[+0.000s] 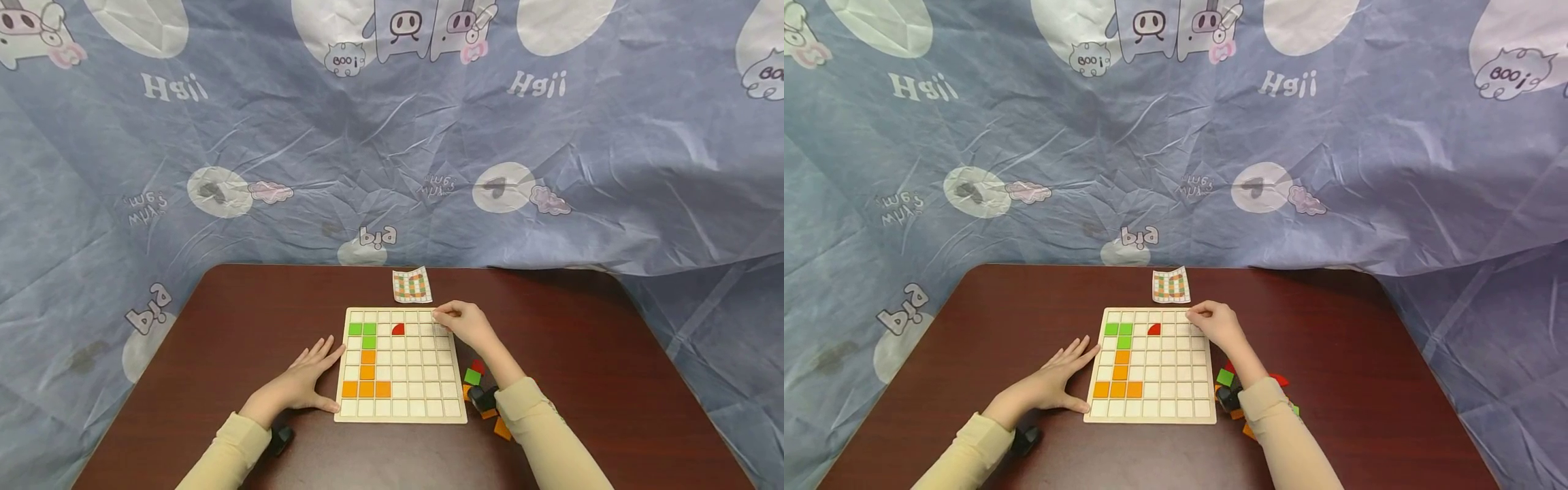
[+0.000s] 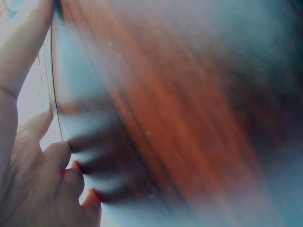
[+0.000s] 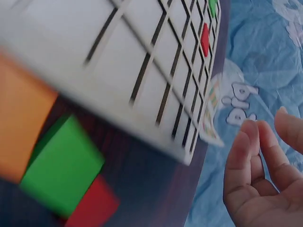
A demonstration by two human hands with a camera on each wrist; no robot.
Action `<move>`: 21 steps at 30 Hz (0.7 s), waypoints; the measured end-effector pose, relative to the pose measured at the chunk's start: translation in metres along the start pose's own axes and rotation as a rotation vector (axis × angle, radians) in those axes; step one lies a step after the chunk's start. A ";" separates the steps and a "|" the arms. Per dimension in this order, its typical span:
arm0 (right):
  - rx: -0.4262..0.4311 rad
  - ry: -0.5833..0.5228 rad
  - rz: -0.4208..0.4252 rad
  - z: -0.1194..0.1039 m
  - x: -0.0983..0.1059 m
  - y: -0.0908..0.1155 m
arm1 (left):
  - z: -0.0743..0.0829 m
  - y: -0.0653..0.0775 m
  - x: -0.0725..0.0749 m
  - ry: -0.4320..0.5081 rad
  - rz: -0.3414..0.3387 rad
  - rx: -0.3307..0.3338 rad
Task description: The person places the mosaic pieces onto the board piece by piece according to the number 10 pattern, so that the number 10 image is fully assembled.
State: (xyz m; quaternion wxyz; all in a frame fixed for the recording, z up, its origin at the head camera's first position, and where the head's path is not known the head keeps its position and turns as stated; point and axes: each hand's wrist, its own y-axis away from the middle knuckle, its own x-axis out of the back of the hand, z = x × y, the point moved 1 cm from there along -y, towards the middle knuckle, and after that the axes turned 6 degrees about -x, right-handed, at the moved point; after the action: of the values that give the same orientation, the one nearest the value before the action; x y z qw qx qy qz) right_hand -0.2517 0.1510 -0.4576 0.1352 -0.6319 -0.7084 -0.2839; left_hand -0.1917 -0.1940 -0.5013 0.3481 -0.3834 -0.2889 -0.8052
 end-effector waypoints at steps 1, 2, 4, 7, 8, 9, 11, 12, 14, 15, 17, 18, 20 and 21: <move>0.000 -0.002 -0.001 0.003 0.004 0.002 | 0.000 0.000 0.000 0.000 -0.001 0.001; -0.001 0.000 0.000 0.007 0.007 0.005 | -0.001 0.000 0.000 0.001 0.000 0.001; -0.004 0.004 -0.005 0.015 0.012 0.010 | -0.001 0.000 0.000 -0.001 0.001 -0.001; -0.019 0.029 -0.017 0.027 0.017 0.019 | -0.001 -0.001 0.000 -0.003 -0.002 0.005; -0.022 0.038 -0.019 0.031 0.018 0.022 | -0.001 -0.001 0.000 -0.006 -0.001 0.005; -0.025 0.046 -0.025 0.034 0.019 0.025 | 0.000 -0.001 0.000 -0.005 0.002 0.004; -0.032 0.064 -0.030 0.039 0.020 0.033 | 0.001 -0.001 0.001 -0.003 0.004 0.004; -0.033 0.073 -0.031 0.042 0.021 0.036 | 0.001 -0.001 0.001 -0.001 0.006 0.003; -0.037 0.092 -0.033 0.045 0.021 0.043 | 0.002 -0.001 0.001 0.002 0.007 0.003; -0.038 0.103 -0.035 0.047 0.020 0.046 | 0.002 -0.001 0.001 0.003 0.007 0.004; -0.046 0.121 -0.033 0.051 0.019 0.052 | 0.002 -0.001 0.001 0.004 0.005 0.006; -0.049 0.131 -0.033 0.052 0.018 0.054 | 0.002 -0.001 0.001 0.004 0.003 0.008; -0.050 0.150 -0.025 0.056 0.017 0.057 | 0.002 -0.001 0.001 0.002 -0.002 0.011; -0.050 0.155 -0.021 0.057 0.016 0.058 | 0.002 -0.001 0.001 0.002 -0.003 0.011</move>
State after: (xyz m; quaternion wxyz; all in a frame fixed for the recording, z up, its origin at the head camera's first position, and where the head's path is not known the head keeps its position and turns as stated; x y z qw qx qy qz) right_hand -0.1881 0.1994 -0.4809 0.1710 -0.6037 -0.6951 -0.3509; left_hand -0.1921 -0.1921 -0.4997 0.3491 -0.3802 -0.2934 -0.8047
